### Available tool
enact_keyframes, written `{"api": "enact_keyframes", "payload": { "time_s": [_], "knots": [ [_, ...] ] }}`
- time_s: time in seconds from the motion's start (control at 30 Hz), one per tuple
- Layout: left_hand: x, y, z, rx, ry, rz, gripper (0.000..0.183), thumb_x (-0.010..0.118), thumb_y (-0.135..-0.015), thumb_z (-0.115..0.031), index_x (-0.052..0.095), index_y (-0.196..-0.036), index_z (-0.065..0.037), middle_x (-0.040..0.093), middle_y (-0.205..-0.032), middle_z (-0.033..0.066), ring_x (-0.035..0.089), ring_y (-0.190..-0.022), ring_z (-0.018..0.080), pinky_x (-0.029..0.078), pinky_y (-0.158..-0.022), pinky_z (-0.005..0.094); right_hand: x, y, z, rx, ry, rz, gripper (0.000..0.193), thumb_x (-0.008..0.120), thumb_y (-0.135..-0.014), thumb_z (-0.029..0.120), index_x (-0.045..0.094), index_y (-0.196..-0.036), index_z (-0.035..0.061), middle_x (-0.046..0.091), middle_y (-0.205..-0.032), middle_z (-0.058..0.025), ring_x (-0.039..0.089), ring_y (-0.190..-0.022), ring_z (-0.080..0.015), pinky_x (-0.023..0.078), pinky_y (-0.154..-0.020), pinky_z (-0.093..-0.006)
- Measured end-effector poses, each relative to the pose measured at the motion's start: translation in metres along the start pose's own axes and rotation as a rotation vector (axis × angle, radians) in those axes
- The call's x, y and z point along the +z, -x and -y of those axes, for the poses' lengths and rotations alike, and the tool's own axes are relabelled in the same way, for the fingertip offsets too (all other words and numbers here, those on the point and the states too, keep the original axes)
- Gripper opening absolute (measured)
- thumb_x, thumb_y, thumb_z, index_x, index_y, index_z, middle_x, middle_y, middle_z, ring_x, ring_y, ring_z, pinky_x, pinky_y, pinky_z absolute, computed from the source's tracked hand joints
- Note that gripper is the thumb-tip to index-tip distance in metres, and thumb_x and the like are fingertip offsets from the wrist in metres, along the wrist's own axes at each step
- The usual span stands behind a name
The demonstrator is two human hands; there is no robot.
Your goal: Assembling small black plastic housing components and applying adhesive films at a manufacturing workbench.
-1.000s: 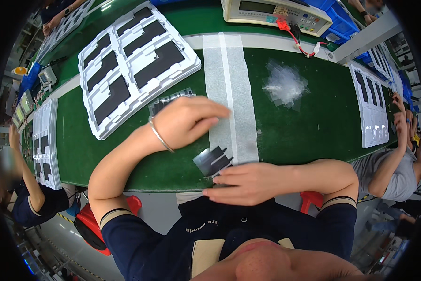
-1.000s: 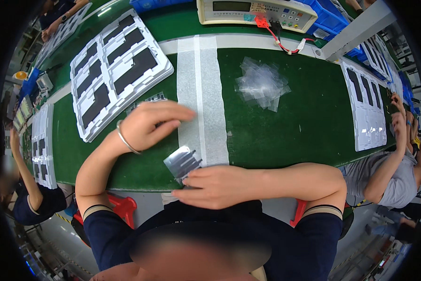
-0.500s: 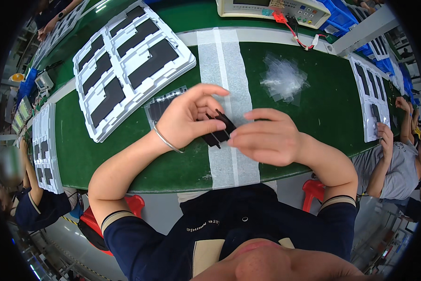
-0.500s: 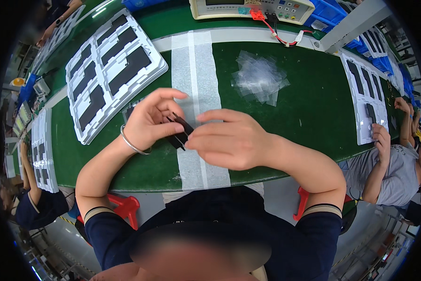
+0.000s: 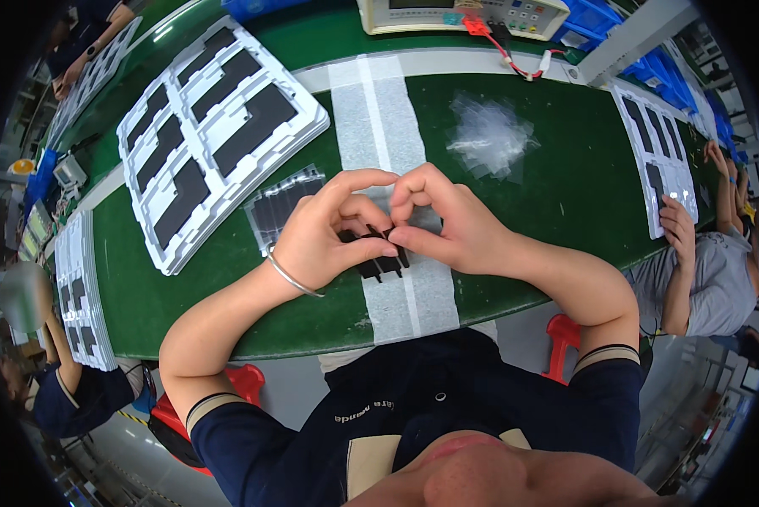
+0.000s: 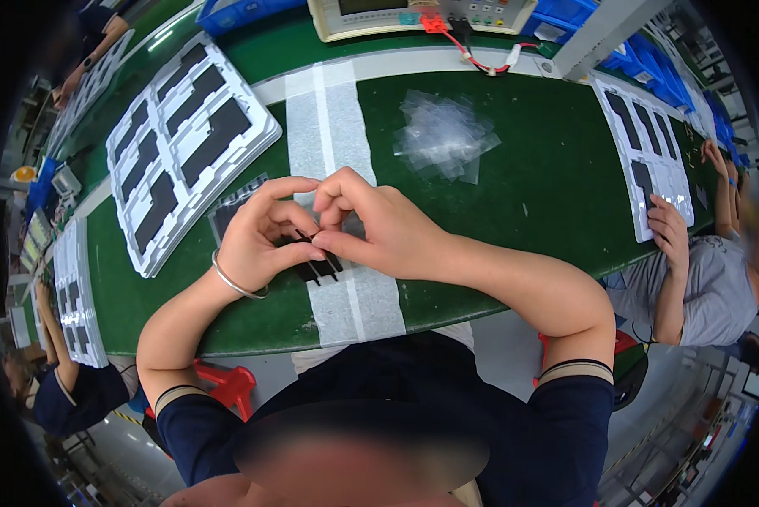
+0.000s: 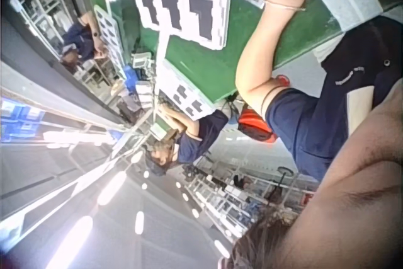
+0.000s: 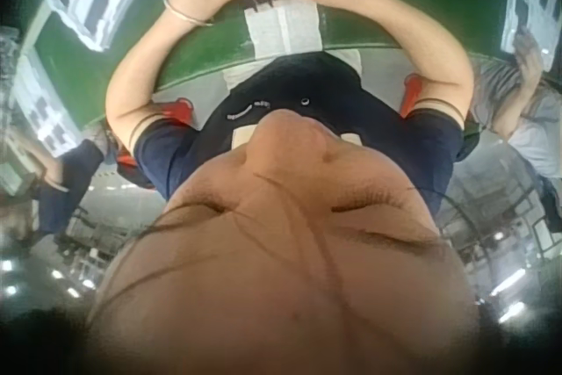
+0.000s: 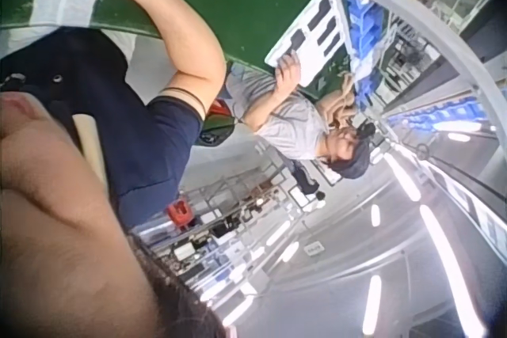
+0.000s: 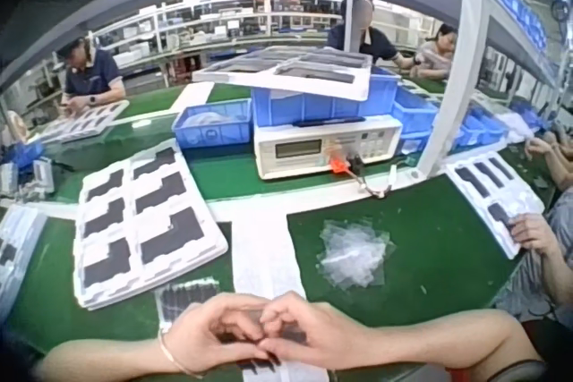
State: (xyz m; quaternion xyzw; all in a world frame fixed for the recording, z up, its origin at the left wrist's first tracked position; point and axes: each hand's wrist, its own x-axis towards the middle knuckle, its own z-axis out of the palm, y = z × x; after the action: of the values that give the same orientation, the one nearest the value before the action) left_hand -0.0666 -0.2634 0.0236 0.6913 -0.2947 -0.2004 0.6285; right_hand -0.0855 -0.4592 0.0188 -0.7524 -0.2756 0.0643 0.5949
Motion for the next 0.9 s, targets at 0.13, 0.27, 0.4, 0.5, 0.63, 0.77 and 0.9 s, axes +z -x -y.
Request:
{"api": "enact_keyframes", "payload": {
  "time_s": [0.13, 0.27, 0.4, 0.5, 0.63, 0.77, 0.9],
  "knots": [
    [-0.003, -0.003, -0.001, -0.189, 0.138, -0.005, 0.062, 0.068, -0.07, 0.005, 0.039, -0.124, -0.008, 0.061, -0.076, 0.004, 0.056, -0.07, 0.0071, 0.044, -0.063, 0.0207, -0.016, -0.004, -0.001, 0.048, -0.091, 0.093, 0.035, 0.059, -0.078, 0.004, 0.04, -0.108, 0.0031, 0.057, -0.073, -0.0047, 0.056, -0.071, -0.0134, 0.044, -0.072, -0.0277],
    [-0.008, -0.009, 0.001, -0.3, 0.073, 0.031, 0.066, 0.07, -0.069, 0.003, 0.038, -0.125, -0.008, 0.062, -0.077, 0.0034, 0.055, -0.069, 0.0064, 0.043, -0.063, 0.0197, -0.053, -0.01, -0.011, 0.063, 0.105, -0.077, 0.039, 0.058, -0.078, 0.003, 0.04, -0.112, 0.0027, 0.059, -0.071, -0.0043, 0.057, -0.066, -0.0139, 0.047, -0.066, -0.0276],
    [-0.004, -0.015, 0.0, -0.216, -0.167, 0.06, 0.068, 0.072, -0.066, -0.002, 0.039, -0.125, -0.008, 0.063, -0.083, 0.0043, 0.058, -0.073, 0.0136, 0.045, -0.069, 0.0242, -0.108, -0.012, -0.014, 0.148, 0.411, -0.224, 0.034, 0.062, -0.074, 0.005, 0.047, -0.105, 0.0032, 0.058, -0.067, -0.0039, 0.057, -0.063, -0.0132, 0.045, -0.059, -0.026],
    [-0.008, -0.021, -0.003, 0.051, -0.47, -0.023, 0.069, 0.074, -0.064, -0.008, 0.04, -0.124, -0.007, 0.061, -0.099, 0.0091, 0.057, -0.089, 0.0226, 0.044, -0.081, 0.0298, -0.123, -0.012, -0.031, 0.222, 0.539, -0.209, 0.035, 0.063, -0.072, 0.005, 0.048, -0.104, 0.004, 0.058, -0.067, -0.0053, 0.057, -0.064, -0.0173, 0.045, -0.061, -0.0286],
    [-0.047, -0.016, -0.03, 0.272, -0.65, -0.169, 0.048, 0.07, -0.067, -0.009, 0.052, -0.11, 0.0, 0.054, -0.115, 0.0139, 0.05, -0.109, 0.0277, 0.039, -0.092, 0.0343, -0.119, -0.015, -0.034, 0.156, 0.766, -0.189, 0.042, 0.066, -0.068, 0.005, 0.048, -0.106, 0.006, 0.055, -0.066, -0.0057, 0.054, -0.067, -0.023, 0.043, -0.064, -0.0337],
    [-0.107, 0.023, -0.04, 0.14, -0.645, -0.4, 0.03, 0.063, -0.072, 0.001, 0.056, -0.101, 0.001, 0.057, -0.102, 0.0105, 0.055, -0.097, 0.0205, 0.042, -0.087, 0.0306, -0.111, -0.015, -0.031, -0.019, 0.986, -0.248, 0.045, 0.067, -0.066, 0.005, 0.047, -0.106, 0.0073, 0.05, -0.066, -0.0042, 0.051, -0.07, -0.0242, 0.042, -0.066, -0.0355],
    [-0.143, 0.074, -0.037, -0.132, -1.025, -0.568, 0.029, 0.066, -0.071, -0.005, 0.058, -0.098, -0.001, 0.059, -0.09, 0.0083, 0.057, -0.087, 0.0184, 0.044, -0.078, 0.0284, -0.097, -0.018, -0.016, -0.089, 0.862, -0.283, 0.039, 0.064, -0.069, 0.004, 0.048, -0.104, 0.0073, 0.049, -0.071, -0.0054, 0.051, -0.07, -0.0232, 0.043, -0.064, -0.0341]
  ]
}}
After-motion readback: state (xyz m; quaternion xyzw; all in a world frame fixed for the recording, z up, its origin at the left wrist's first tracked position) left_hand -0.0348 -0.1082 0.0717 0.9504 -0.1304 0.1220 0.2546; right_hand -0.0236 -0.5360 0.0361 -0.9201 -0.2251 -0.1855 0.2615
